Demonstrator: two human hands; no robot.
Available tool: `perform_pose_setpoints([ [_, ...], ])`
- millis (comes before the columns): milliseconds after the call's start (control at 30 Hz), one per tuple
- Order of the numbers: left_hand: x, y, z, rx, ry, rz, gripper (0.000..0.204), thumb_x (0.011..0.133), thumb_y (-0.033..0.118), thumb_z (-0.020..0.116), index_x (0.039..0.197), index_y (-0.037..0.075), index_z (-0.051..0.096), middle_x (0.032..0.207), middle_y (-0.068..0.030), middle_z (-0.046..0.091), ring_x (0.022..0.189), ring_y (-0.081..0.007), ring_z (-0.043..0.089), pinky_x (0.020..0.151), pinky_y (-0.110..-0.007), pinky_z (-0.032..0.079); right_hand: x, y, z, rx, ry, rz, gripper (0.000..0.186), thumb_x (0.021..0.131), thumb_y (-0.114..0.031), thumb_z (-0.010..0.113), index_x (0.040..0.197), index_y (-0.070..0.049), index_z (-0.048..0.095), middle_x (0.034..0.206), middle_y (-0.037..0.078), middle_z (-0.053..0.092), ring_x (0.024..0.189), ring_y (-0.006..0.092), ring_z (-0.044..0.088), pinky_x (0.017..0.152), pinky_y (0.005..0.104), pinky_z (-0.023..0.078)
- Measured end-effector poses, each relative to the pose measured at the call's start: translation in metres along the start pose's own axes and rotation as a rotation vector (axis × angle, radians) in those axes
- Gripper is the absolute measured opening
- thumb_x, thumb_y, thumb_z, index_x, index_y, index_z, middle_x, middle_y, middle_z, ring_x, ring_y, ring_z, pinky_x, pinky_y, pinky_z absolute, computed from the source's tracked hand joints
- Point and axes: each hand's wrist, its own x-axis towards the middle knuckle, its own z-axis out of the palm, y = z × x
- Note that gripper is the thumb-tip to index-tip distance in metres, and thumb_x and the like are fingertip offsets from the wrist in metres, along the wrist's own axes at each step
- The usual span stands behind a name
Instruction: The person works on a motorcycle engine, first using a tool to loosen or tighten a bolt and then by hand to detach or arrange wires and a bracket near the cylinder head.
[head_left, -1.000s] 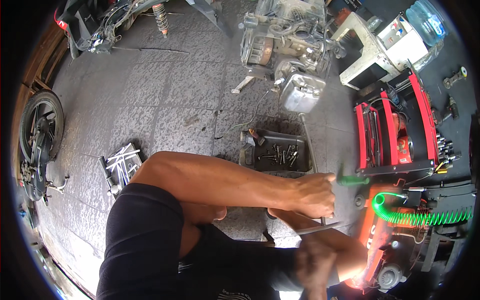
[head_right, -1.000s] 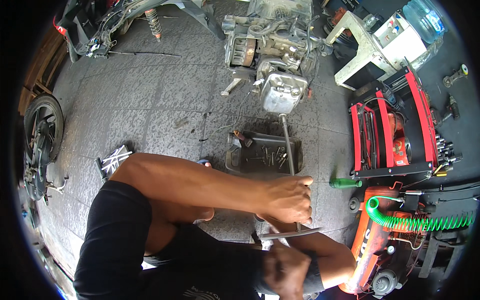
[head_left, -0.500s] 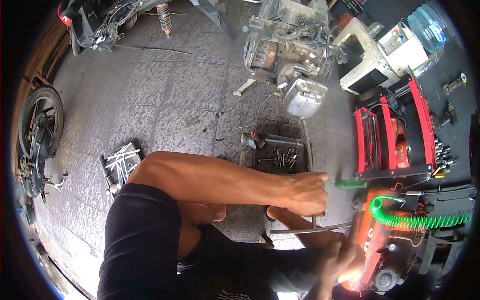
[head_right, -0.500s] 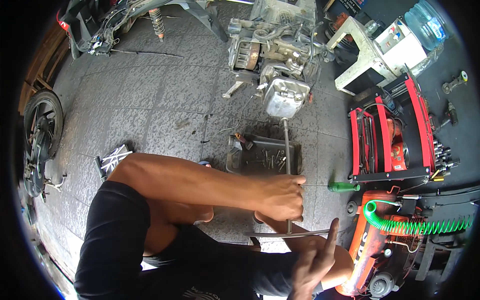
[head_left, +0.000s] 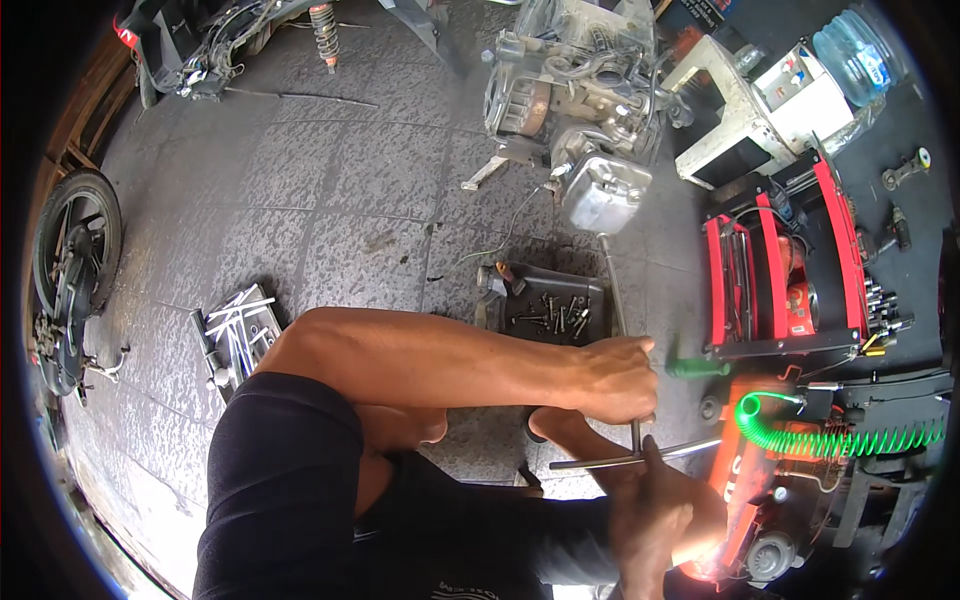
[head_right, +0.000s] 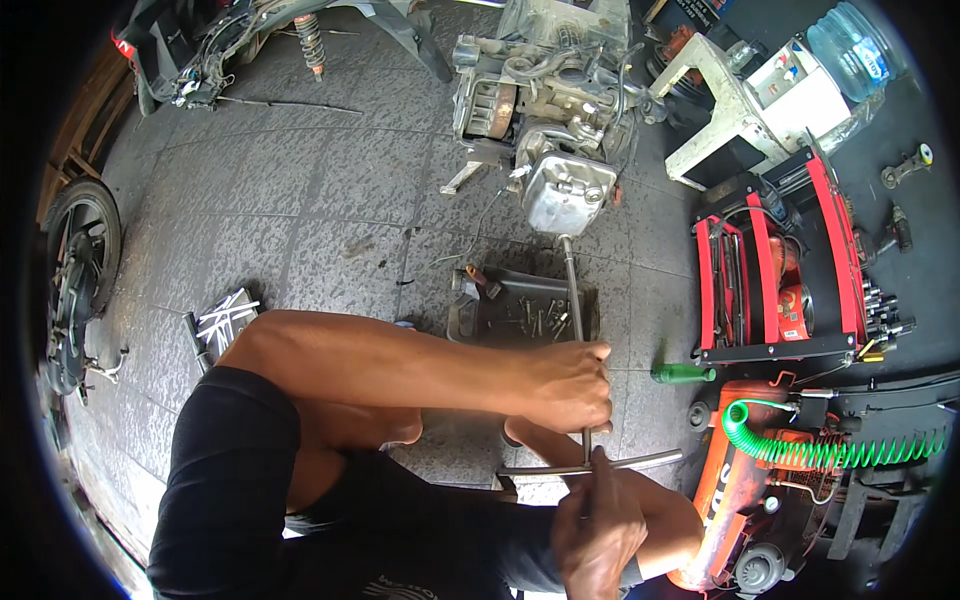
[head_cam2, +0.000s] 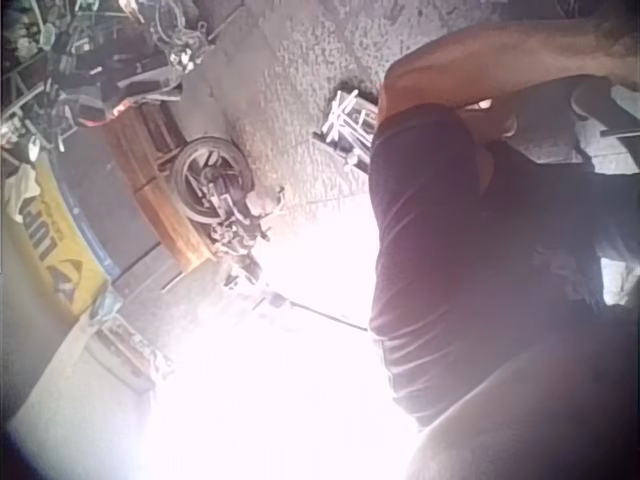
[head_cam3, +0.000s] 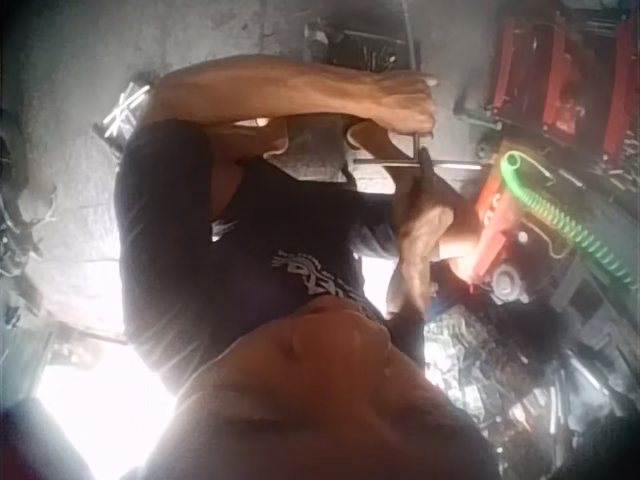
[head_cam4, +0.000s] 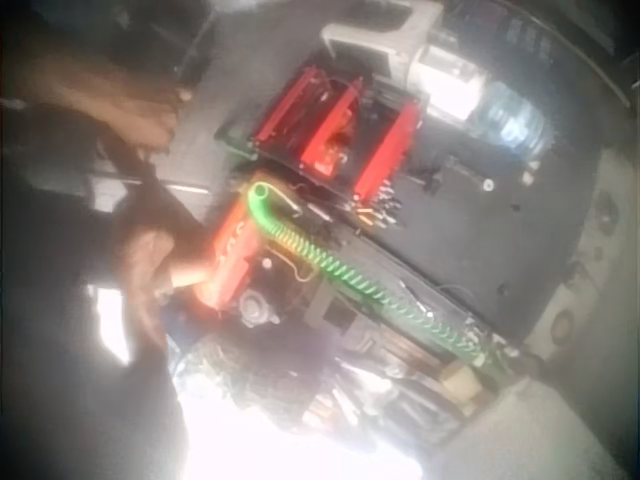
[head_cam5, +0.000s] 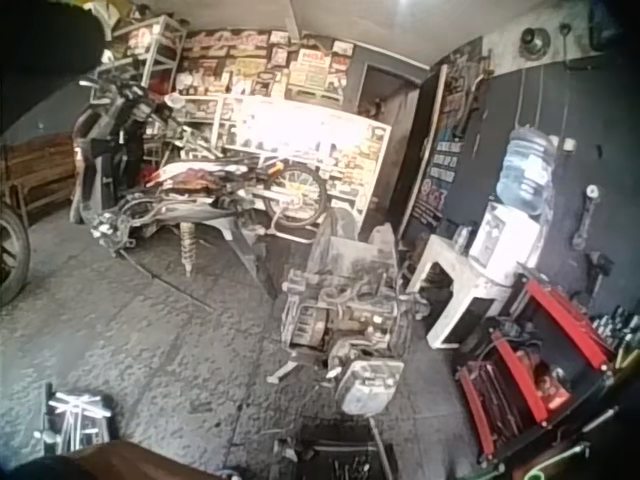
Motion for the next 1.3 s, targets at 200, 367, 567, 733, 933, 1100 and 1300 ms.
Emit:
perform_pose_setpoints([
  [200,-0.002,-0.027,0.003,0.006,0.148,-0.004,0.032,0.087,0.032,0.061,0.061,0.014,0.065,0.055,-0.0043,0.061,0.058,-0.0241,0.060,0.075,-0.037,0.036,0.028,0.000,-0.018,-0.498,-0.021,-0.287,0.063,0.082,-0.014,0.062,0.141,-0.004,0.044,0.120,0.020,0.051,0.117,0.0437,0.047,0.098,0.0637,0.035],
  [367,0.002,-0.042,0.010,0.032,0.146,-0.007,0.035,0.089,0.037,0.061,0.063,0.014,0.066,0.056,-0.0049,0.061,0.059,-0.0256,0.061,0.074,-0.037,0.038,0.039,0.000,0.044,1.844,-0.072,0.370,0.066,0.094,-0.036,0.061,0.146,-0.004,0.036,0.108,0.016,0.063,0.076,0.0265,0.066,0.073,0.0432,0.056],
  [567,0.006,-0.039,0.012,0.053,0.059,-0.044,0.038,0.090,0.038,0.060,0.064,0.012,0.067,0.057,-0.0068,0.062,0.060,-0.0267,0.062,0.074,-0.039,0.041,0.028,0.019,0.051,1.673,0.001,0.645,0.061,0.094,-0.043,0.063,0.132,0.004,0.049,0.093,0.015,0.068,0.073,0.0209,0.065,0.072,0.0331,0.055],
  [733,0.001,-0.042,-0.002,0.017,0.014,-0.121,0.029,0.088,0.032,0.064,0.072,0.009,0.073,0.065,-0.0130,0.067,0.068,-0.0328,0.068,0.090,-0.048,0.048,0.037,0.007,0.051,2.170,-0.009,0.648,0.065,0.098,-0.054,0.049,0.123,0.006,0.055,0.066,-0.004,0.036,0.054,0.0055,0.030,0.052,0.0195,0.030],
  [933,-0.007,-0.047,-0.008,0.008,-0.045,-0.086,0.029,0.089,0.032,0.062,0.075,0.009,0.074,0.067,-0.0133,0.068,0.069,-0.0342,0.068,0.083,-0.050,0.051,0.029,-0.006,0.053,1.793,0.247,0.792,0.073,0.093,-0.054,0.057,0.134,0.004,0.042,0.098,0.007,0.053,0.079,0.0198,0.057,0.070,0.0310,0.051],
  [1100,-0.004,-0.052,-0.002,-0.003,0.036,-0.082,0.038,0.091,0.037,0.058,0.066,0.010,0.068,0.059,-0.0112,0.063,0.061,-0.0316,0.064,0.070,-0.043,0.046,0.024,0.019,-0.034,-0.438,0.179,-0.197,0.075,0.085,-0.038,0.064,0.141,0.005,0.039,0.132,0.027,0.049,0.139,0.0443,0.032,0.109,0.0697,0.019],
  [1300,-0.002,-0.053,-0.002,-0.004,0.050,-0.052,0.036,0.090,0.037,0.059,0.068,0.009,0.069,0.058,-0.0117,0.063,0.061,-0.0341,0.064,0.070,-0.045,0.047,0.048,0.019,0.019,-0.022,0.312,-0.308,0.075,0.080,-0.027,0.074,0.137,0.010,0.044,0.074,0.008,0.068,0.079,0.0262,0.069,0.110,0.0537,0.029],
])
